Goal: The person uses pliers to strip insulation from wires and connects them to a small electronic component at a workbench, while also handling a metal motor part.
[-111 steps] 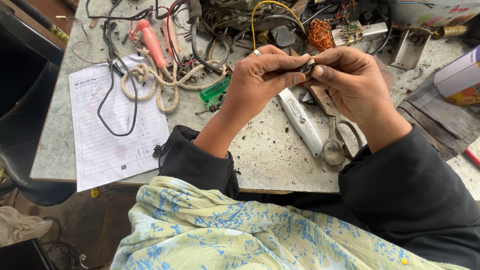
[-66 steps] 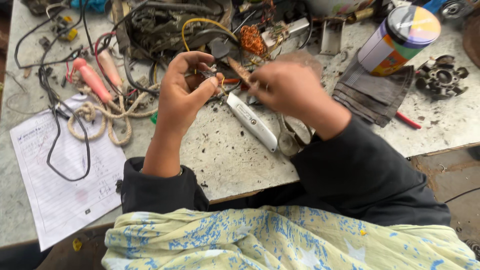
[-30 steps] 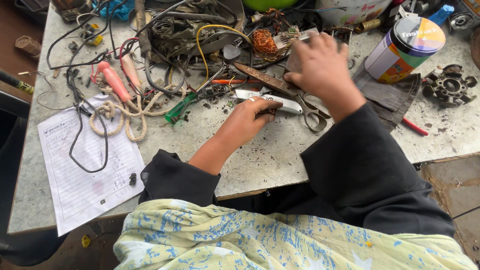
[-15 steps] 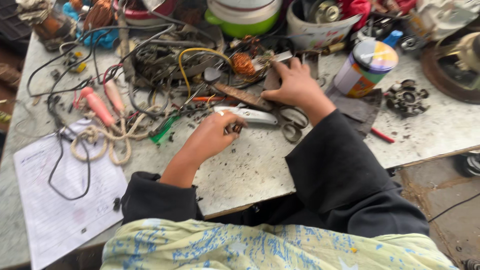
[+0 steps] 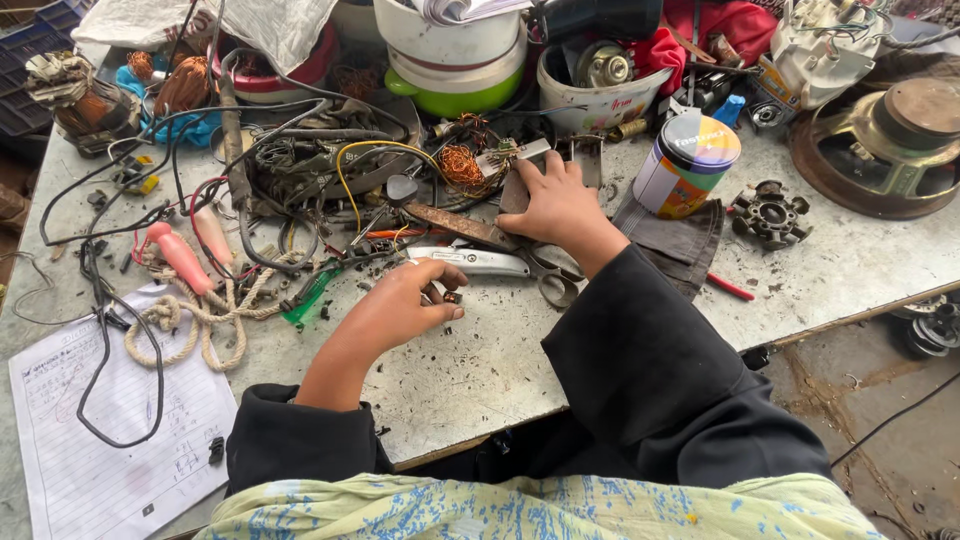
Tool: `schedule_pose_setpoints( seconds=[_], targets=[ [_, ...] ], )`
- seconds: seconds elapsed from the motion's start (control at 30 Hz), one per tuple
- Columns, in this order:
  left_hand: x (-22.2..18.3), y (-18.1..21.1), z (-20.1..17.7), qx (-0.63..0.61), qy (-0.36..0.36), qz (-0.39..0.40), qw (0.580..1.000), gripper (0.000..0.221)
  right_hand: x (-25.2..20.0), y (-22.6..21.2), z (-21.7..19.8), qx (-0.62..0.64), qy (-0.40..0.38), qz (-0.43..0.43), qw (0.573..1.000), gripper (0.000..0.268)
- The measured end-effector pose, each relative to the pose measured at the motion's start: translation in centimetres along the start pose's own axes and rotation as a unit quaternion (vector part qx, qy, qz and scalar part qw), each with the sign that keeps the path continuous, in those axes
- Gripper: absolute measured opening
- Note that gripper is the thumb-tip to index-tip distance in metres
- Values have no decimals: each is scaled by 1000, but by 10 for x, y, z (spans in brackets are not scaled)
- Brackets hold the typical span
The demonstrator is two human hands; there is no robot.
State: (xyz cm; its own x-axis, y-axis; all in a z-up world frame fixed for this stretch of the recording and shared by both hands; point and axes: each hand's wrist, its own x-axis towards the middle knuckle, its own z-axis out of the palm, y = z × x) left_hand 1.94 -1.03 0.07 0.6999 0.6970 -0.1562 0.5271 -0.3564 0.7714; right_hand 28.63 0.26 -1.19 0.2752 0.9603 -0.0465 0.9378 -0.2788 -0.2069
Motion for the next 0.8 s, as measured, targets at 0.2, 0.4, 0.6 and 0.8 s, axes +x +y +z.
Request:
schedule_pose_setpoints(
  seconds=[0.2,0.4,0.6,0.8],
  targets=[
    [2,-6,0,43,11,4,999,35,1,0,1,18,16,-1,1000,103],
    [3,2,1,95,9,-37,995,41,-2,-1,-13,41,35,-15,998,96],
    [-1,0,-7,73,70,33,994,47,-6,1,-17,67,62,-45,995,91],
    [-1,-6,-13,56,76,25,995,44,0,12,-10,91,107,-82,987,92]
  ],
)
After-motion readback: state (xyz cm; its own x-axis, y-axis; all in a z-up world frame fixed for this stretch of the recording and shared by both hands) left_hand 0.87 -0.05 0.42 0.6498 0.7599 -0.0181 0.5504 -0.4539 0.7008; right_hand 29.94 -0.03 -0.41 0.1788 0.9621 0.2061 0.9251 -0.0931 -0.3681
